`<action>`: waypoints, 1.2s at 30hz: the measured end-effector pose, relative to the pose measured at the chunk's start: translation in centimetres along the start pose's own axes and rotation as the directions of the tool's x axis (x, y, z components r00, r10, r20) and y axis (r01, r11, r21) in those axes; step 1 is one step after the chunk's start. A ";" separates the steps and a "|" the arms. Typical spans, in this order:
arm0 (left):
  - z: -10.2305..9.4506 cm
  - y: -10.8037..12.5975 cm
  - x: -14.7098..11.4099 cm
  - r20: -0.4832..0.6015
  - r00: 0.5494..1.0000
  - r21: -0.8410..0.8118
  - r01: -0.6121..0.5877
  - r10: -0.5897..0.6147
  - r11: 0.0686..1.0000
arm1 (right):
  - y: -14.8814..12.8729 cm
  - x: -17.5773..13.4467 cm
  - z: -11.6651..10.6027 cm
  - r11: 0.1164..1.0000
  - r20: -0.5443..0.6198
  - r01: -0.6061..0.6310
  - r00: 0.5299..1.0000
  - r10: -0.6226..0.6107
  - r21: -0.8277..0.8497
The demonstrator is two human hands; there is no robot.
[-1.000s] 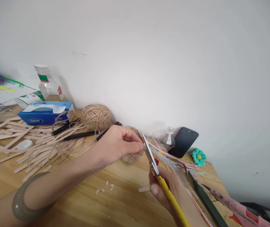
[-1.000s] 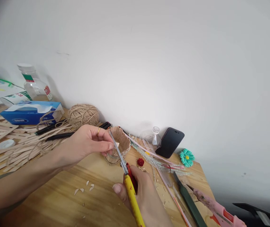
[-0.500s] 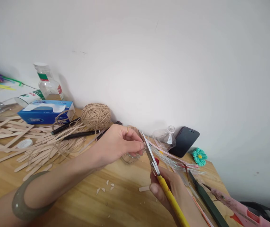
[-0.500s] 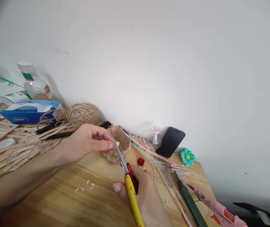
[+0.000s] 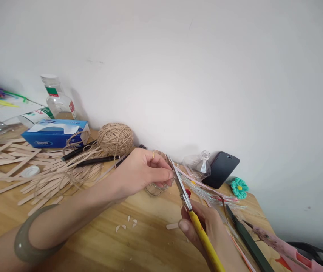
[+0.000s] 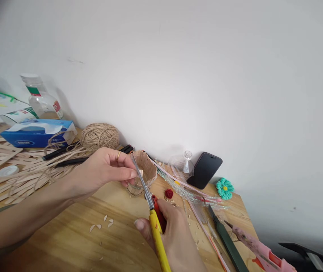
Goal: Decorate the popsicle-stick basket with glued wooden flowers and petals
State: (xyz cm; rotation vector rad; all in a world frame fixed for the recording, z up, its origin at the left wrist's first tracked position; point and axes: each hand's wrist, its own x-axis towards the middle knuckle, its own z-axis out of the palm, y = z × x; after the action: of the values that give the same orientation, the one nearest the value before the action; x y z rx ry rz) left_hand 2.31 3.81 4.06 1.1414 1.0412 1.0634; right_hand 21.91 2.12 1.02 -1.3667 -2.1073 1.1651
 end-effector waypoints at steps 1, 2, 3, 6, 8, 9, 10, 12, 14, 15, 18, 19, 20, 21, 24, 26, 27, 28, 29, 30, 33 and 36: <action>0.0 0.0 0.0 0.000 1.000 -0.002 -0.001 0.001 1.000 | 0.1 0.0 0.0 1.000 -0.003 0.001 1.000 -0.001 -0.007; 0.0 0.0 0.0 0.000 1.000 -0.003 0.000 0.000 1.000 | 0.1 0.0 0.0 1.000 -0.010 0.004 1.000 -0.004 -0.016; 0.0 0.1 -0.1 -0.001 1.000 -0.003 0.002 -0.002 1.000 | 0.2 -0.1 0.1 1.000 -0.017 0.011 1.000 -0.011 -0.023; -0.1 0.1 -0.1 -0.005 1.000 0.004 0.007 -0.007 1.000 | 0.5 -0.1 0.2 0.999 -0.037 0.018 0.999 -0.019 -0.027; 0.0 0.2 -0.1 -0.010 1.000 0.013 0.007 -0.007 1.000 | 0.7 -0.2 0.2 1.000 -0.042 0.011 0.999 -0.012 -0.021; 0.0 0.2 -0.1 -0.011 1.000 0.015 0.009 -0.009 1.000 | 0.8 -0.2 0.2 1.000 -0.040 0.006 0.999 -0.007 -0.019; 0.0 0.2 -0.1 -0.009 1.000 0.014 0.011 -0.011 1.000 | 0.8 -0.1 0.2 1.000 -0.035 0.001 0.999 -0.002 -0.018; 0.1 0.3 -0.1 -0.001 1.000 0.008 0.013 -0.013 1.000 | 0.8 -0.1 0.1 1.000 -0.011 -0.003 1.000 0.003 -0.024; 0.1 0.3 -0.1 0.004 1.000 0.004 0.015 -0.015 1.000 | 0.7 0.0 0.0 0.999 0.014 0.011 1.000 -0.010 -0.039; 0.1 0.4 -0.1 0.001 1.000 0.004 0.015 -0.015 1.000 | 0.7 0.1 -0.1 0.999 0.026 0.025 0.999 -0.024 -0.047; 0.1 0.4 -0.2 -0.007 1.000 -0.001 0.015 -0.015 1.000 | 0.5 0.2 -0.3 0.997 0.069 0.063 0.996 -0.060 -0.042; 0.1 0.4 -0.2 -0.005 1.000 0.001 0.013 -0.013 1.000 | 0.4 0.2 -0.4 0.997 0.080 0.070 0.995 -0.067 -0.036; 0.2 0.4 -0.3 -0.002 1.000 0.004 0.012 -0.012 1.000 | 0.4 0.1 -0.4 0.997 0.089 0.074 0.994 -0.071 -0.032; 0.2 0.4 -0.3 0.002 1.000 0.008 0.015 -0.015 1.000 | 0.4 0.1 -0.5 0.997 0.094 0.075 0.993 -0.072 -0.032; 0.5 0.4 -0.5 -0.001 0.999 0.015 0.039 -0.039 0.999 | 0.5 -0.5 -0.4 0.997 0.110 0.069 0.992 -0.065 -0.039; 0.9 0.3 -0.7 -0.009 0.998 0.018 0.057 -0.057 0.998 | 0.9 -1.2 -0.1 0.999 0.084 0.043 0.996 -0.041 -0.028; 1.1 0.3 -0.7 -0.008 0.998 0.018 0.068 -0.068 0.998 | 1.1 -1.6 0.1 0.999 0.060 0.029 0.998 -0.027 -0.026; 1.4 0.1 -0.8 -0.002 0.997 0.013 0.080 -0.080 0.997 | 1.4 -2.1 0.2 0.999 0.034 0.014 0.999 -0.013 -0.032; 1.7 -0.1 -0.9 0.010 0.996 0.004 0.094 -0.094 0.996 | 1.6 -2.6 0.4 0.999 0.007 0.002 1.000 -0.002 -0.051; 2.1 -0.3 -1.0 0.027 0.994 -0.006 0.110 -0.109 0.994 | 1.9 -3.1 0.5 0.997 -0.013 -0.006 1.000 0.005 -0.079; 3.3 -1.4 -1.4 0.078 0.987 -0.045 0.144 -0.140 0.989 | 2.8 -4.9 0.7 0.988 -0.060 -0.039 0.998 0.030 -0.151; 4.8 -2.9 -1.6 0.113 0.975 -0.069 0.202 -0.193 0.977 | 3.3 -6.8 0.8 0.981 -0.075 -0.118 0.991 0.108 -0.154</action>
State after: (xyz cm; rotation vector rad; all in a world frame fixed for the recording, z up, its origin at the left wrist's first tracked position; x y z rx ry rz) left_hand 7.02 1.09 1.91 0.9963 0.9972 0.8698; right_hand 26.37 -3.55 -1.22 -1.5922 -2.1378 0.9965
